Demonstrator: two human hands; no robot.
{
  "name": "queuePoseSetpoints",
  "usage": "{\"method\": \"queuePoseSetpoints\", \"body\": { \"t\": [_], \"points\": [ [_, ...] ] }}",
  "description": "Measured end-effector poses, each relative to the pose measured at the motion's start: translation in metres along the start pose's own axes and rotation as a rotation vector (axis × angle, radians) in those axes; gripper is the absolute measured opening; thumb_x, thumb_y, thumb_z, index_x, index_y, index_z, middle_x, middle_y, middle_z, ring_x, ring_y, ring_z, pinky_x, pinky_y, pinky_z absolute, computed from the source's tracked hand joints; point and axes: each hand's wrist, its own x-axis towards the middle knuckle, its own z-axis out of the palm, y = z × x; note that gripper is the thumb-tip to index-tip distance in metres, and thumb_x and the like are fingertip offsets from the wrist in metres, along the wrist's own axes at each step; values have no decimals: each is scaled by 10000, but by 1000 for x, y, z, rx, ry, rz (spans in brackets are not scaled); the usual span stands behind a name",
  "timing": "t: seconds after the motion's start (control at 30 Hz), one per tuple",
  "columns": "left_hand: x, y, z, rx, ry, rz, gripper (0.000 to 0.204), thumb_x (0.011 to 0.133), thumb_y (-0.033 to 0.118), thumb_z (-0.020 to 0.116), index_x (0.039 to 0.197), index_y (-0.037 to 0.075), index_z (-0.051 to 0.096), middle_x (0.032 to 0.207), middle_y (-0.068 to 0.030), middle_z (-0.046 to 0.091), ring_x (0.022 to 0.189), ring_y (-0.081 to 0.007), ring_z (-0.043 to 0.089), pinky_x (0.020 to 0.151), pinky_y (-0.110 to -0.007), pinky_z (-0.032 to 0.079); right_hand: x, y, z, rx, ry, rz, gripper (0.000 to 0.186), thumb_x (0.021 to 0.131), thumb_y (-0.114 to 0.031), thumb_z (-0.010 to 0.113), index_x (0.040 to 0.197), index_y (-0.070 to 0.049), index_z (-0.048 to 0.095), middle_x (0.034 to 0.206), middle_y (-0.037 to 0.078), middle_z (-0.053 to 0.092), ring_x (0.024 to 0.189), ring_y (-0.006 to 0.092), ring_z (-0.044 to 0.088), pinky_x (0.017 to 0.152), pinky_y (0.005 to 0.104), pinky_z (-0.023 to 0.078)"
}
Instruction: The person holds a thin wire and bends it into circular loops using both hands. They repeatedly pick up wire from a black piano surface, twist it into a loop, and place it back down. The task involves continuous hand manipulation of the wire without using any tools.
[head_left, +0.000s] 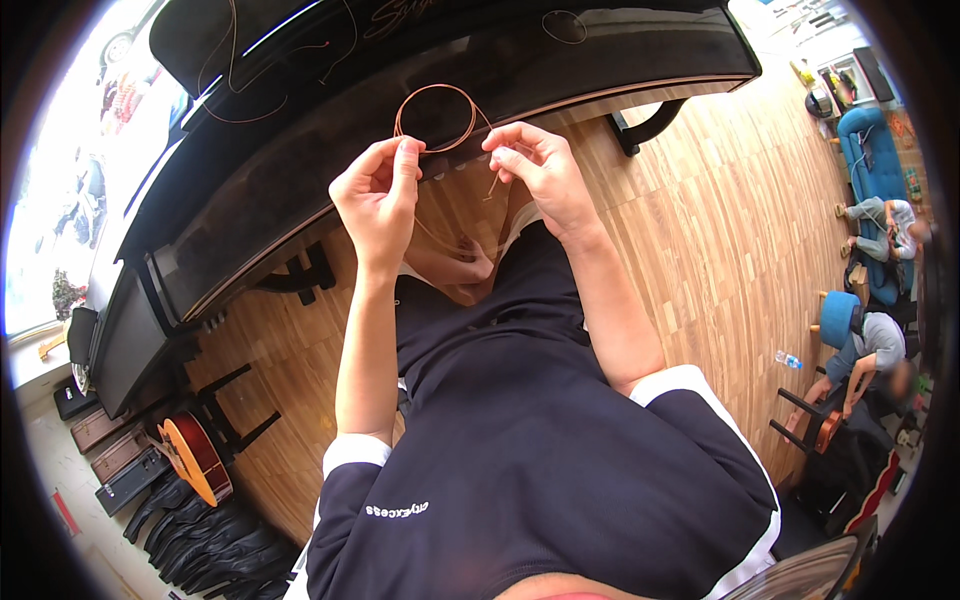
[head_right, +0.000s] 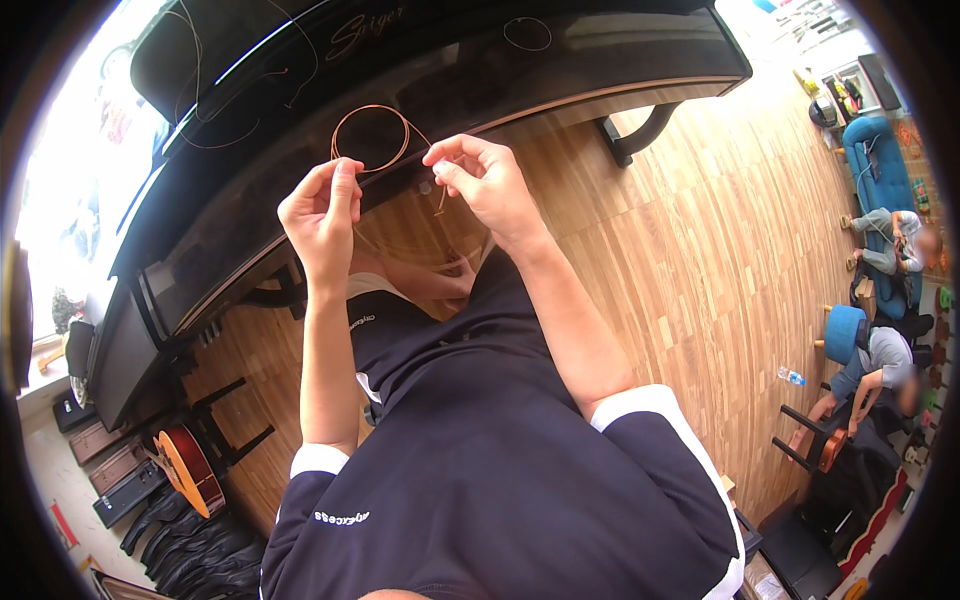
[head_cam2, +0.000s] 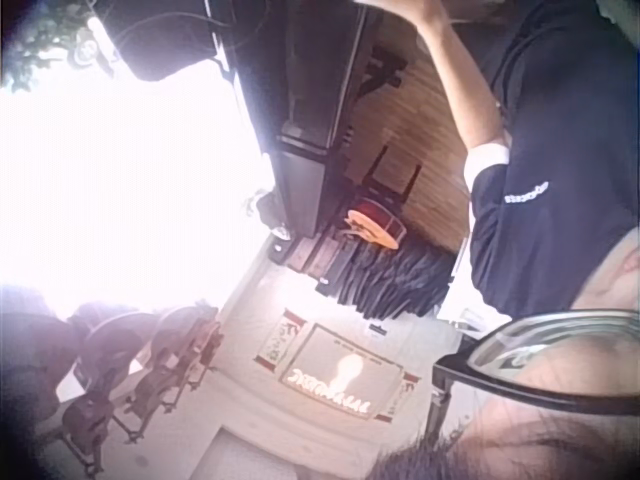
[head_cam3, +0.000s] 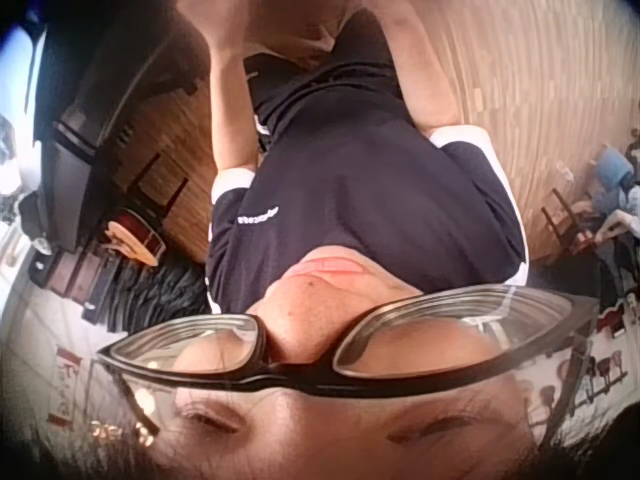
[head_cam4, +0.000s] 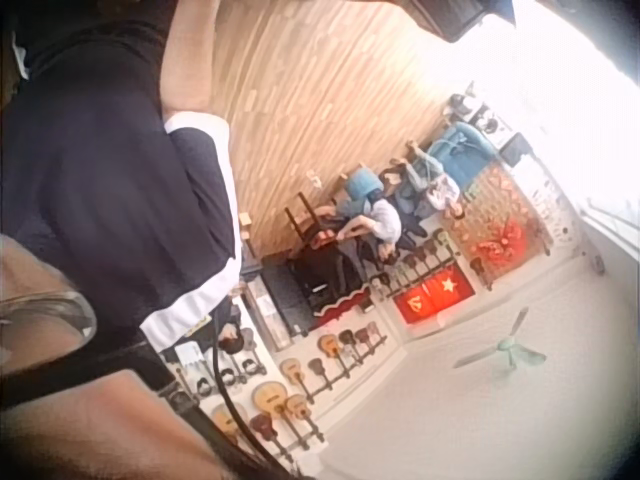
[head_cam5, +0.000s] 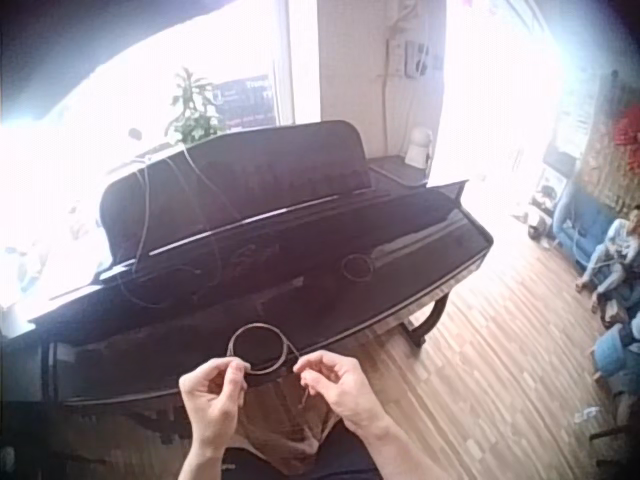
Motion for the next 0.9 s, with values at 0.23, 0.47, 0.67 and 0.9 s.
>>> {"method": "queuePoseSetpoints", "body": {
  "t": [0.23,0.47,0.67,0.9],
  "points": [
    [6,5,-8,-335,-105,-244,176,968,117,614,897,-28,686,655,21,568,504,-9,409,469,-169,297,1,-3,-1,-183,18,-193,105,910,4,638,993,-8,701,897,30,668,875,93,623,779,215,492],
    [1,5,-6,-465,-221,-423,182,968,130,608,890,-16,683,644,29,547,499,-13,392,464,-180,292,7,-6,10,128,125,-349,87,936,4,622,987,7,692,905,70,684,843,136,665,781,254,540],
    [0,7,4,-404,-202,-390,176,969,126,612,899,-16,689,647,34,547,501,-11,388,465,-183,298,8,-13,16,489,74,-324,107,935,0,621,1032,7,667,888,94,677,778,156,655,714,263,538],
    [-9,7,16,-345,-151,-322,172,965,118,626,949,-24,723,637,25,568,508,-18,430,472,-176,324,5,-10,24,526,-60,-88,148,924,-25,648,1072,-15,650,881,88,681,748,140,643,660,244,511]
  ]
}}
